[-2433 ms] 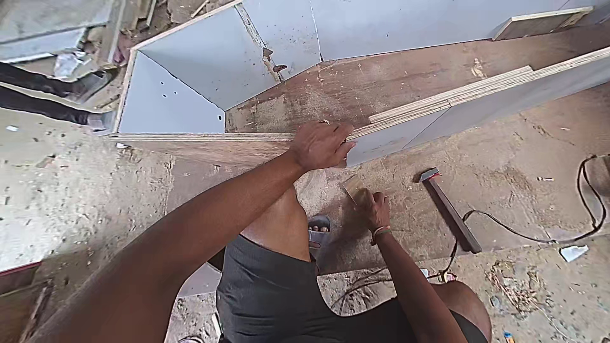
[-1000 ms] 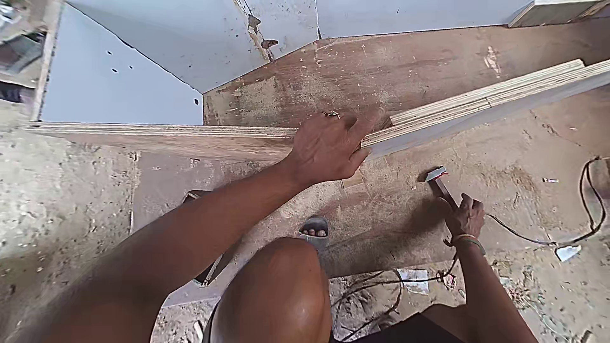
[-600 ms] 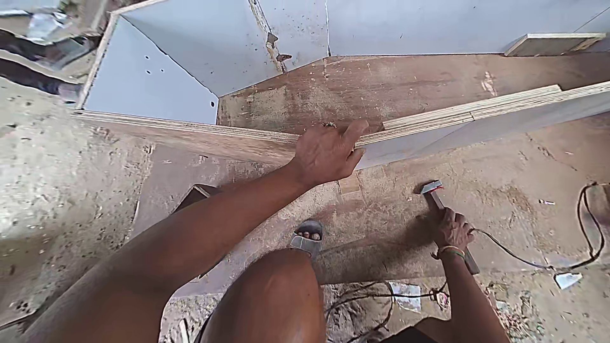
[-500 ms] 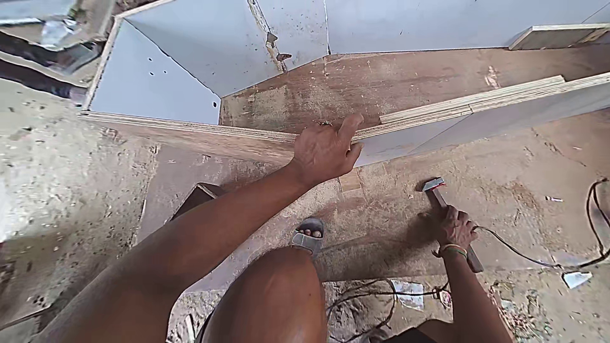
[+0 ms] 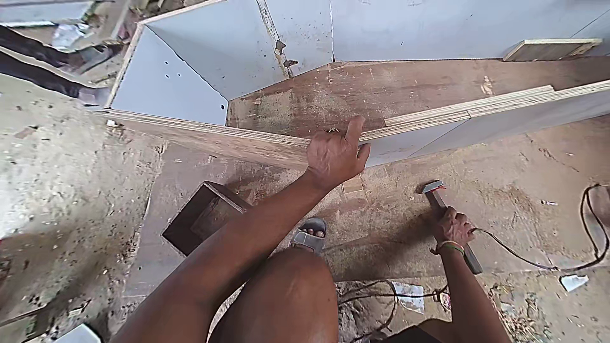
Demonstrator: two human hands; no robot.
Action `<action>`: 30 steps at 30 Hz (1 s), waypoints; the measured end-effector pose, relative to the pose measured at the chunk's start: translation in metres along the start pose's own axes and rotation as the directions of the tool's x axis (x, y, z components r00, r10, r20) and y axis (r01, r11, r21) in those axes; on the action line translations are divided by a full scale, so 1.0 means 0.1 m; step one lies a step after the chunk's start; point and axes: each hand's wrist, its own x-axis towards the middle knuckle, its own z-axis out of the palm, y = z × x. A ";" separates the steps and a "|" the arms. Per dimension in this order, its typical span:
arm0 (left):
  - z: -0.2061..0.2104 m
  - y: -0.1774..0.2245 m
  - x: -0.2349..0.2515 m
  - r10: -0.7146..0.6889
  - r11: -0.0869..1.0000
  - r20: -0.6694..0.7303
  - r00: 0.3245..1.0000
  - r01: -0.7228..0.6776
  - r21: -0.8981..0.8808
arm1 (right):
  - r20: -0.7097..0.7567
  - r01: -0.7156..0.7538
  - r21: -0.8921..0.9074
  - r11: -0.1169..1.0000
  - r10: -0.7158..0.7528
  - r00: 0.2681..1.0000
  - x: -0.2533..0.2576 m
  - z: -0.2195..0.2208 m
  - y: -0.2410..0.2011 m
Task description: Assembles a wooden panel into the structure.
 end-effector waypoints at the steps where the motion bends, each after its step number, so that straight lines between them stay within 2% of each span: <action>1: 0.01 -0.01 0.01 0.013 1.000 -0.005 1.000 -0.013 0.000 | 0.006 -0.006 -0.004 1.000 0.006 1.000 -0.02 -0.02 -0.04; 8: 0.00 -0.07 0.01 0.094 0.994 0.012 0.996 -0.093 -0.049 | 0.041 -0.030 -0.021 0.999 0.031 0.999 -0.05 -0.04 -0.10; 17: -0.05 -0.12 0.08 0.130 0.988 0.180 0.975 -0.112 -0.109 | 0.045 -0.059 0.017 0.998 0.058 0.997 -0.05 -0.05 -0.11; 21: -0.04 -0.16 0.07 0.166 0.982 0.163 0.973 -0.149 -0.113 | 0.054 -0.075 0.031 0.997 0.073 0.996 -0.03 -0.06 -0.11; 30: -0.07 -0.18 0.15 0.134 0.988 0.296 0.946 -0.105 -0.113 | 0.091 -0.104 0.023 0.994 0.102 0.991 0.05 -0.09 -0.09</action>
